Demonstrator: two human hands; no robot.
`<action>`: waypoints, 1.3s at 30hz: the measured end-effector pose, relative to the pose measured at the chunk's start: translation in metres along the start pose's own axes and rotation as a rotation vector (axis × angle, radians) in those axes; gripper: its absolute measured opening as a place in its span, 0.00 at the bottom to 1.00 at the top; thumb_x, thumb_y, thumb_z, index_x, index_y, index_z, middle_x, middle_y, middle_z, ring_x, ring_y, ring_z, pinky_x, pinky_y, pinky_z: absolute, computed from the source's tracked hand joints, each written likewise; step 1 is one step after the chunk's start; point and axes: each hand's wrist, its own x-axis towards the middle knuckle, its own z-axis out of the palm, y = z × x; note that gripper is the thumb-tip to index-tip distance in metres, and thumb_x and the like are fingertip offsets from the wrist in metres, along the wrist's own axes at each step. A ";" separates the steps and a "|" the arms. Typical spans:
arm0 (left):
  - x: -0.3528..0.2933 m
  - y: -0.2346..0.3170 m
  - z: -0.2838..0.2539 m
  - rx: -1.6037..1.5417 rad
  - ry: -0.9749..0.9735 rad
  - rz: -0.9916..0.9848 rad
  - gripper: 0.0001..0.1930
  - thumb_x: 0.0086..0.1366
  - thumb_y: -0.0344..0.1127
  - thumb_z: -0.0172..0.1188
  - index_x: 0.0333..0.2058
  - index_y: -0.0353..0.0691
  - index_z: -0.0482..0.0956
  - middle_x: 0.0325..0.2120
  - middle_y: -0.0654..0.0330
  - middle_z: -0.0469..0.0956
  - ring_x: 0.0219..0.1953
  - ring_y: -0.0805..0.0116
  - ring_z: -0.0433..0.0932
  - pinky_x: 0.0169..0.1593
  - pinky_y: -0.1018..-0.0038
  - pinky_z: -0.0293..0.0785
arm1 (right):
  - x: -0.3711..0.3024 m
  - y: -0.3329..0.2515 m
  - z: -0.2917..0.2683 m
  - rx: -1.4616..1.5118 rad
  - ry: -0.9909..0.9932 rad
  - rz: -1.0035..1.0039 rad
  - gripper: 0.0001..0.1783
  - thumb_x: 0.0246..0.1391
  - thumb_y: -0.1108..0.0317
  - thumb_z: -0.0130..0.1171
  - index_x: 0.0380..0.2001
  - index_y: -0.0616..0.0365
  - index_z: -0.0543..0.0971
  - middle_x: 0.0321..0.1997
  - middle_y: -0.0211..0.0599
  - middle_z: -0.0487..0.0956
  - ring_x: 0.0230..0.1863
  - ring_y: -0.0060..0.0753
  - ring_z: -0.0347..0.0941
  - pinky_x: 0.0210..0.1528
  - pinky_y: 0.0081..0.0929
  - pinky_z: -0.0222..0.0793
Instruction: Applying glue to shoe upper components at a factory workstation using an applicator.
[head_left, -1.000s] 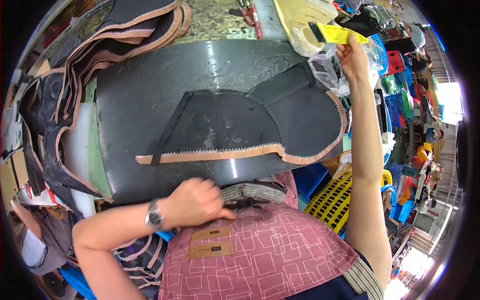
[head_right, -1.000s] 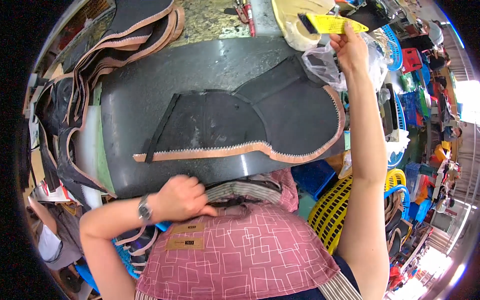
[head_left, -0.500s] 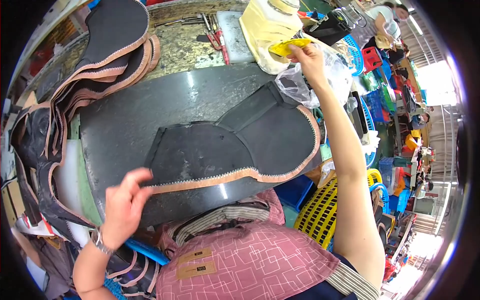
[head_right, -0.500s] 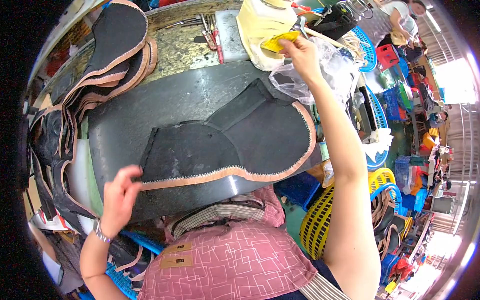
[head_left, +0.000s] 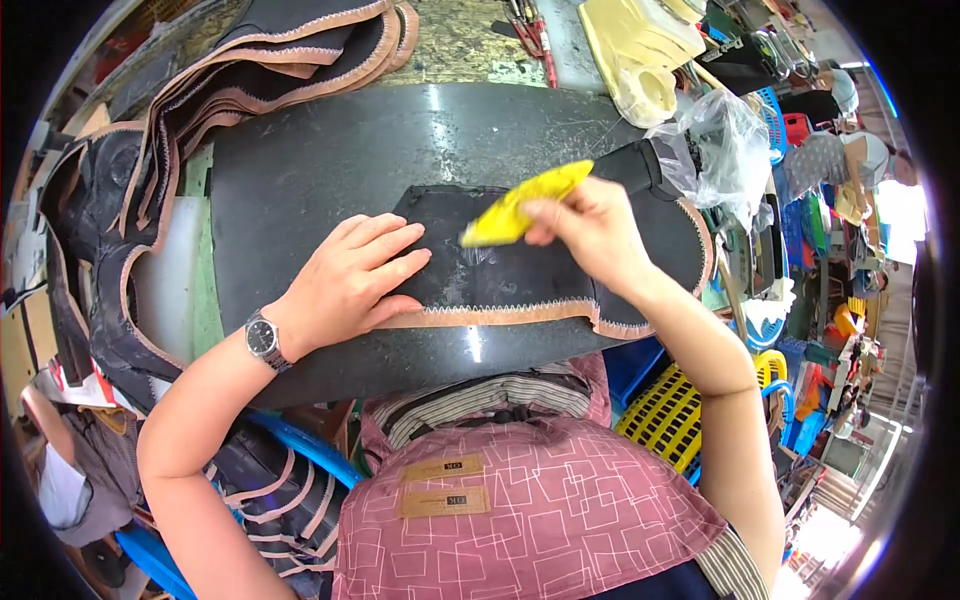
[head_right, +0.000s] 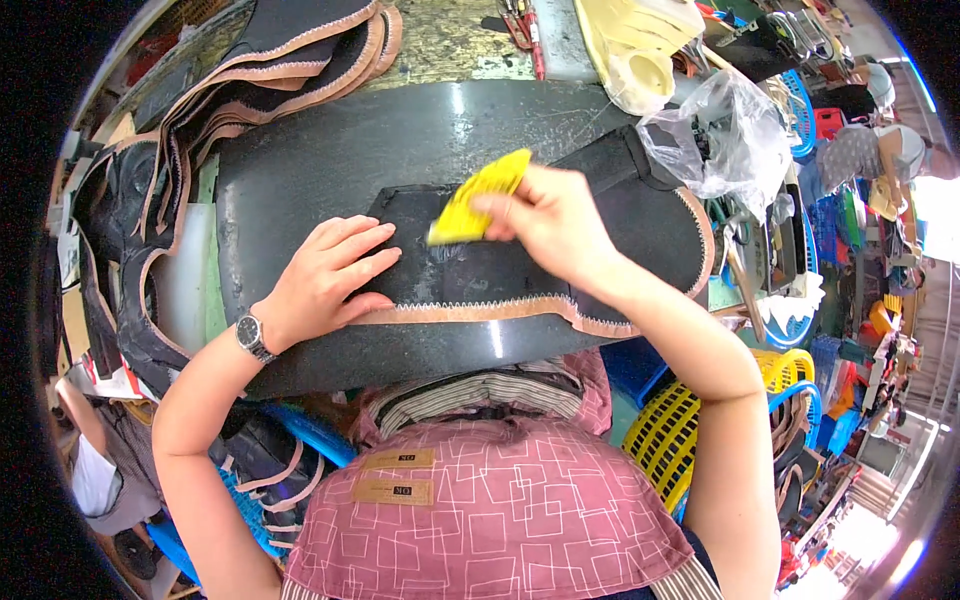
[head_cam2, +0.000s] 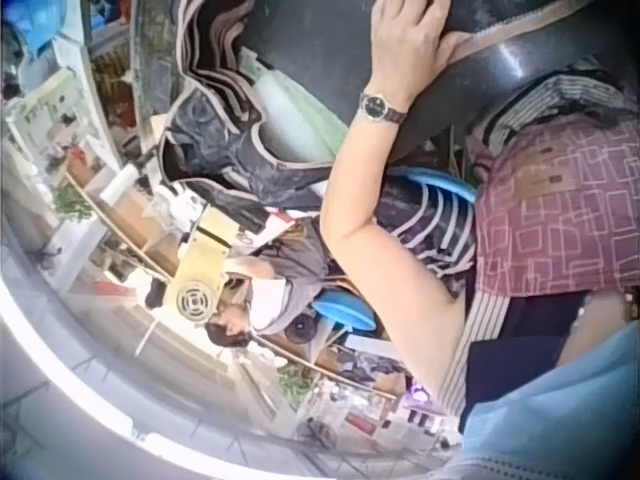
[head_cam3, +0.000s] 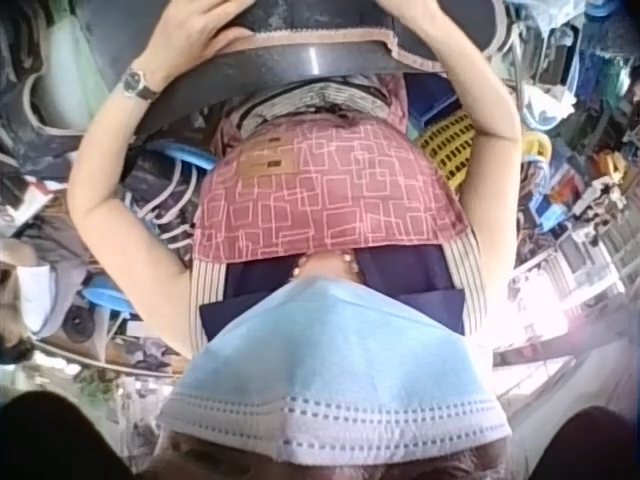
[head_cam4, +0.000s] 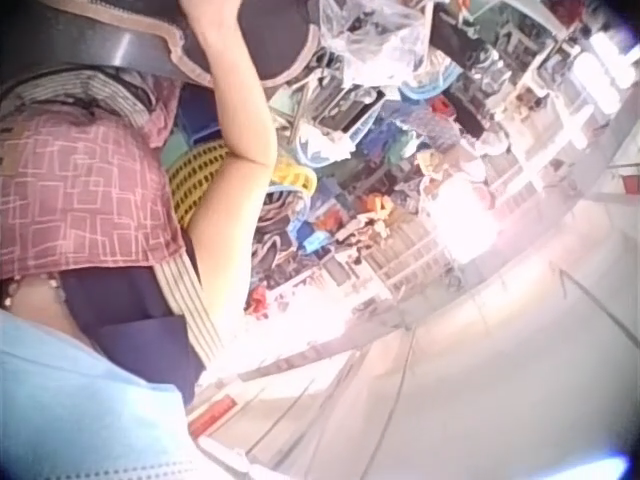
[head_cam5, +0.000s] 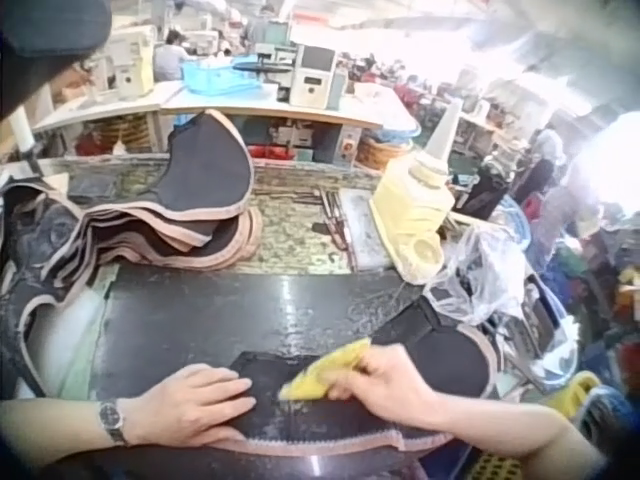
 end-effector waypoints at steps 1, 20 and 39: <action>-0.001 0.000 0.000 0.017 -0.002 0.012 0.24 0.45 0.43 0.63 0.41 0.38 0.73 0.46 0.53 0.69 0.49 0.55 0.67 0.51 0.61 0.63 | 0.006 0.004 -0.001 -0.066 0.113 -0.105 0.08 0.51 0.72 0.55 0.34 0.64 0.77 0.27 0.32 0.78 0.25 0.17 0.72 0.28 0.15 0.69; -0.003 0.002 0.000 -0.004 0.092 -0.030 0.22 0.42 0.39 0.66 0.36 0.34 0.73 0.43 0.52 0.71 0.47 0.54 0.69 0.49 0.63 0.66 | -0.030 0.014 -0.013 -0.390 -0.023 -0.258 0.04 0.47 0.75 0.54 0.24 0.60 0.78 0.28 0.34 0.77 0.27 0.21 0.72 0.32 0.17 0.69; 0.128 -0.020 -0.003 -0.650 -0.181 -0.388 0.18 0.50 0.38 0.62 0.34 0.32 0.71 0.24 0.51 0.73 0.26 0.67 0.70 0.32 0.71 0.68 | 0.079 0.043 -0.209 -0.250 0.607 -0.265 0.11 0.53 0.64 0.54 0.31 0.62 0.75 0.23 0.32 0.76 0.20 0.17 0.70 0.23 0.15 0.66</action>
